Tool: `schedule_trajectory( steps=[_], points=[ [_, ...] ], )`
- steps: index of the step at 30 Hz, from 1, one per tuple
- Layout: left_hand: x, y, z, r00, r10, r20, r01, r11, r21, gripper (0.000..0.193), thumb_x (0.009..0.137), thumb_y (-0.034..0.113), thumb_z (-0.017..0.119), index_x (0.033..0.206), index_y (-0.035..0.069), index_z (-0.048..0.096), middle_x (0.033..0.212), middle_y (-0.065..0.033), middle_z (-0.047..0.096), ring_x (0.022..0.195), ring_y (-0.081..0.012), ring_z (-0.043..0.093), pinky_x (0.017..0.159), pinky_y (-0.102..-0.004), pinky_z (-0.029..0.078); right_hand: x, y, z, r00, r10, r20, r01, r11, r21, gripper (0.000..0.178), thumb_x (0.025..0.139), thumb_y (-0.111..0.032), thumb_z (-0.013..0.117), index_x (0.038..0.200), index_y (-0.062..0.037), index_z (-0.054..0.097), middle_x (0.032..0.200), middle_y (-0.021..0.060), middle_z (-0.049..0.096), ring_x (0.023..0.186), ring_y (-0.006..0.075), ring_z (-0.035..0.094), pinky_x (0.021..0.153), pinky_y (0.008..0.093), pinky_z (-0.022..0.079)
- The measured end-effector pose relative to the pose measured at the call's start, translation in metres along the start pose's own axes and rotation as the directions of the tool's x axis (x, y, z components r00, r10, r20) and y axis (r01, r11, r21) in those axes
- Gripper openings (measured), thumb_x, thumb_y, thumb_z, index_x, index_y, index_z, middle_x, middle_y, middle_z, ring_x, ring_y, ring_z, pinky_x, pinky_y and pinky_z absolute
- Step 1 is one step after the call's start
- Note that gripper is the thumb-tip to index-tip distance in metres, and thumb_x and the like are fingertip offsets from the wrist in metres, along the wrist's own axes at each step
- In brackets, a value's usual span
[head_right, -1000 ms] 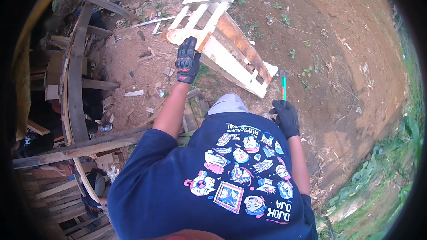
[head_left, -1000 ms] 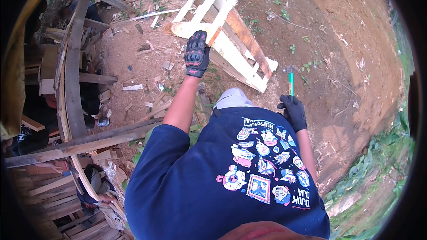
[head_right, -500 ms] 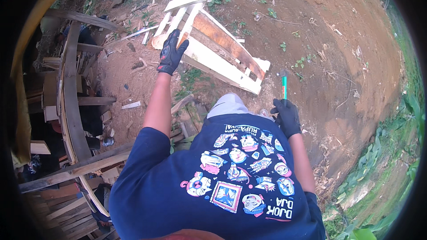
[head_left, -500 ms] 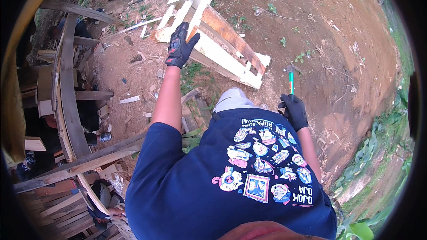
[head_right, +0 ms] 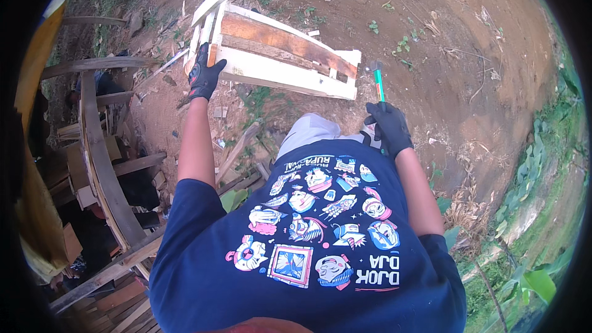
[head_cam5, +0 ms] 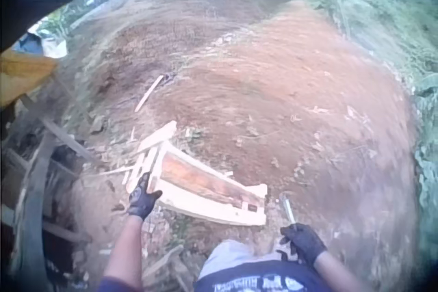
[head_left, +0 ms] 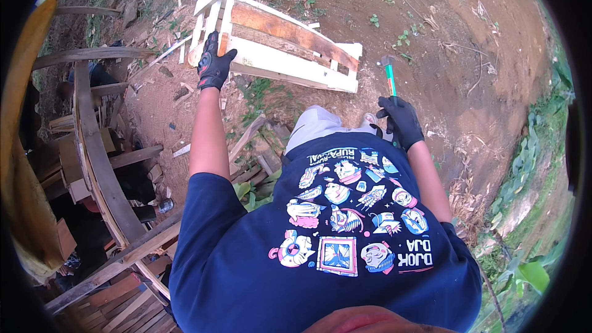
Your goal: The person assembles a small wooden frame by hammering nails into the joints. They position the frame on the ground, hammer nails to secure the pieces, and then lift and reposition the frame to continue nailing from different angles.
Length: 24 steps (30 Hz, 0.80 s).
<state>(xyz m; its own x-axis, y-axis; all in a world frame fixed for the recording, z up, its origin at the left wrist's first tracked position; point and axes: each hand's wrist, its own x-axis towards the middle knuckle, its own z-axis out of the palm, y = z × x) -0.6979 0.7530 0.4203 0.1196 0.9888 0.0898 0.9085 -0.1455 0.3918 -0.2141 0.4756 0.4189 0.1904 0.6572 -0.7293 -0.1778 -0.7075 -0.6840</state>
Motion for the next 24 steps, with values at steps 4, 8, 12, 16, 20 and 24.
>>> schedule_trajectory(
  steps=[4,8,12,16,20,24],
  points=[
    [0.001,0.012,-0.011,0.994,-0.031,0.105,0.031,1.000,0.008,0.095,0.087,0.036,0.083,0.164,0.005,0.036,0.168,-0.0171,0.040,0.156,-0.0318,0.038,0.127,-0.0402,0.031,0.002,0.007,-0.020,0.997,0.009,-0.079,-0.003,0.997,0.077,0.030,0.099,-0.032,0.074,0.110,-0.0052,0.068,0.081,0.0065,0.072,0.046,0.0089,0.048,0.041,0.0287,0.040],
    [0.002,0.019,-0.026,0.983,-0.061,0.174,0.045,0.995,0.093,0.104,0.084,0.037,0.085,0.167,0.009,0.031,0.171,-0.0161,0.036,0.156,-0.0320,0.037,0.126,-0.0407,0.033,0.013,0.028,-0.044,0.991,0.002,-0.135,0.020,0.987,0.160,0.026,0.099,-0.033,0.074,0.109,-0.0099,0.068,0.080,0.0040,0.072,0.046,0.0093,0.047,0.042,0.0293,0.040],
    [0.004,0.015,-0.032,0.972,-0.017,0.232,-0.010,0.993,0.114,0.110,0.081,0.035,0.087,0.168,0.006,0.026,0.171,-0.0187,0.034,0.157,-0.0336,0.035,0.127,-0.0401,0.032,0.010,0.039,-0.066,0.975,0.026,-0.222,0.031,0.969,0.246,0.029,0.097,-0.034,0.075,0.108,-0.0080,0.067,0.080,0.0050,0.071,0.048,0.0094,0.048,0.044,0.0292,0.041],
    [0.002,0.019,-0.042,0.960,0.017,0.279,-0.063,0.986,0.157,0.117,0.075,0.032,0.091,0.167,0.002,0.025,0.169,-0.0218,0.036,0.157,-0.0345,0.035,0.127,-0.0397,0.032,0.006,0.043,-0.081,0.958,0.034,-0.284,0.051,0.957,0.286,0.030,0.097,-0.035,0.075,0.105,-0.0078,0.066,0.080,0.0051,0.070,0.049,0.0096,0.049,0.045,0.0287,0.041],
    [0.004,0.025,-0.047,0.949,0.043,0.313,-0.109,0.974,0.197,0.119,0.073,0.031,0.093,0.167,0.003,0.024,0.167,-0.0223,0.039,0.153,-0.0362,0.041,0.124,-0.0414,0.037,0.009,0.054,-0.096,0.946,0.054,-0.319,0.047,0.952,0.301,0.033,0.097,-0.038,0.075,0.108,-0.0084,0.068,0.080,0.0051,0.071,0.049,0.0098,0.049,0.046,0.0297,0.042],
    [0.000,0.034,-0.051,0.946,0.005,0.325,-0.079,0.974,0.214,0.119,0.072,0.031,0.093,0.166,0.004,0.025,0.165,-0.0224,0.041,0.149,-0.0375,0.046,0.120,-0.0426,0.041,0.008,0.056,-0.100,0.944,0.058,-0.325,0.045,0.953,0.301,0.032,0.097,-0.038,0.075,0.107,-0.0091,0.068,0.079,0.0045,0.071,0.049,0.0099,0.049,0.046,0.0296,0.042]
  ],
)
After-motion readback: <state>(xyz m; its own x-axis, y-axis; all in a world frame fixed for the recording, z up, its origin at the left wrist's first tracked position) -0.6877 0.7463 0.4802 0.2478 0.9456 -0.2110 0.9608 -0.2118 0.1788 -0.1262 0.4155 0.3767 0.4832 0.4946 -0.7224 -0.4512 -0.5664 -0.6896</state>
